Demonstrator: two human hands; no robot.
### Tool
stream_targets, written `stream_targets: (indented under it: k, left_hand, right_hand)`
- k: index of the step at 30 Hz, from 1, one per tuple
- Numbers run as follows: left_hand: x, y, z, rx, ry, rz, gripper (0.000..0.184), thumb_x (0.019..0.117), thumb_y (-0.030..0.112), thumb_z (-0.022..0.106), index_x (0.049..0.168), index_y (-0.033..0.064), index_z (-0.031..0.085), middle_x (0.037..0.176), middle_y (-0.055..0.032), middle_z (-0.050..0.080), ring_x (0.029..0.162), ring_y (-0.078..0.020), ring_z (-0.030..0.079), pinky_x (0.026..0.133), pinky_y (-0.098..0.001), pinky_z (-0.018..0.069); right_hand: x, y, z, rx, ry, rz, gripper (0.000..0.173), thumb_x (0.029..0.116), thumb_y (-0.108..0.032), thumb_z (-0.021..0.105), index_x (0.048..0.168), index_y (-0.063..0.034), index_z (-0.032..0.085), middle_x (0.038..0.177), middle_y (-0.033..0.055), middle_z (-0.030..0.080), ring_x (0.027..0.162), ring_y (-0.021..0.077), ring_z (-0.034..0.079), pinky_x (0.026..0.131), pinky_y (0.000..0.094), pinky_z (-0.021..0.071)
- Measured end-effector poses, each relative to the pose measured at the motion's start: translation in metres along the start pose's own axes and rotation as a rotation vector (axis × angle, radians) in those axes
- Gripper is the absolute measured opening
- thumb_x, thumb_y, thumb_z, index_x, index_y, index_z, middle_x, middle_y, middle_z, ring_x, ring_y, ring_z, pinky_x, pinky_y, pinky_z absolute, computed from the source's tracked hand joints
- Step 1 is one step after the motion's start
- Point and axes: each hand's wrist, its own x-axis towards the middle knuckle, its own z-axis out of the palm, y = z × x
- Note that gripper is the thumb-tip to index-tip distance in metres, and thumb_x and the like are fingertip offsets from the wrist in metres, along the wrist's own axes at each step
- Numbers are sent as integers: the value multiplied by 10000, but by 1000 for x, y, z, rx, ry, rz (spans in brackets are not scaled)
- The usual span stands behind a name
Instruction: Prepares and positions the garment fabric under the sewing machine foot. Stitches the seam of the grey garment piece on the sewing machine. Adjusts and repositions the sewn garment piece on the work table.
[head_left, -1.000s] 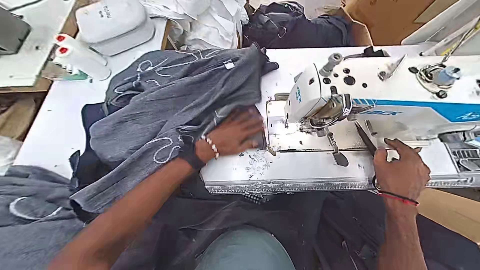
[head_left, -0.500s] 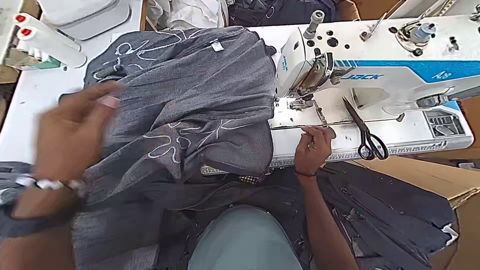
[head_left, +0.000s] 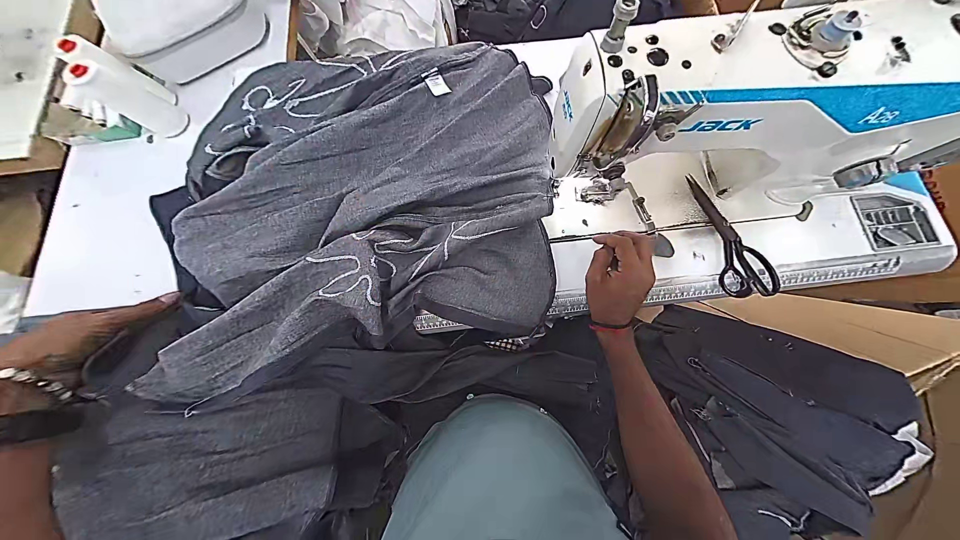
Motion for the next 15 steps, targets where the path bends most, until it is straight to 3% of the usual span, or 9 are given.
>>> stream_targets:
  k: [1, 2, 4, 6, 8, 11, 13, 15]
  left_hand:
    - [-6, 13, 1, 2, 33, -72, 207, 1078, 214, 459, 966, 110, 599, 697, 61, 555, 552, 36, 518, 528, -114, 431]
    - [-4, 5, -8, -46, -2, 39, 194, 1090, 183, 446, 1071, 53, 588, 775, 46, 552, 616, 40, 531, 587, -121, 438]
    - [45, -60, -43, -65, -177, 556, 344, 1104, 237, 448, 1203, -84, 524, 895, -25, 558, 732, 12, 534, 637, -192, 445]
    - [35, -49, -33, -23, 114, 281, 404, 1088, 316, 472, 1308, -23, 500, 1065, -154, 572, 889, -149, 534, 826, -403, 457]
    - [13, -22, -17, -8, 256, 105, 415, 1095, 299, 458, 1371, -10, 458, 1191, -179, 545, 1003, -172, 525, 927, -426, 426]
    - [-1, -12, -10, 27, 302, 118, 451, 1092, 258, 469, 1415, -53, 422, 1312, -223, 515, 1123, -180, 518, 1000, -396, 405]
    - [3, -15, -12, -4, 333, 139, 455, 1080, 197, 508, 1413, -106, 443, 1412, -310, 486, 1238, -277, 500, 1078, -462, 363]
    - [23, -34, -19, -17, 370, 215, 417, 1052, 156, 552, 1385, -83, 475, 1384, -278, 508, 1210, -258, 508, 1055, -444, 387]
  right_hand:
    - [0, 0, 0, -5, -6, 0, 188, 964, -73, 595, 1027, -103, 770, 1092, 116, 672, 805, 148, 666, 644, 277, 567]
    - [0, 0, 0, -12, -11, 0, 185, 962, -73, 597, 1024, -101, 769, 1091, 115, 673, 803, 149, 668, 645, 279, 571]
    - [1, -1, 0, -18, -20, -2, 179, 963, -80, 600, 1019, -104, 768, 1083, 112, 676, 795, 155, 664, 638, 287, 564]
    - [1, -3, -1, -12, -30, -4, 183, 966, -83, 596, 1017, -108, 770, 1076, 107, 678, 788, 149, 658, 634, 285, 557]
    - [2, -3, -2, 1, -45, -6, 187, 967, -73, 590, 1013, -100, 769, 1069, 109, 676, 787, 148, 654, 636, 280, 554]
    - [2, -4, -4, -27, -72, 3, 198, 973, -82, 579, 1023, -115, 768, 1074, 105, 677, 803, 159, 659, 645, 299, 556]
    - [0, -5, -4, -47, -98, 7, 203, 978, -91, 575, 1037, -122, 767, 1083, 109, 677, 811, 178, 665, 647, 330, 557]
    - [0, -4, -4, -61, -110, 3, 205, 979, -94, 576, 1049, -126, 766, 1096, 110, 679, 814, 187, 669, 641, 341, 560]
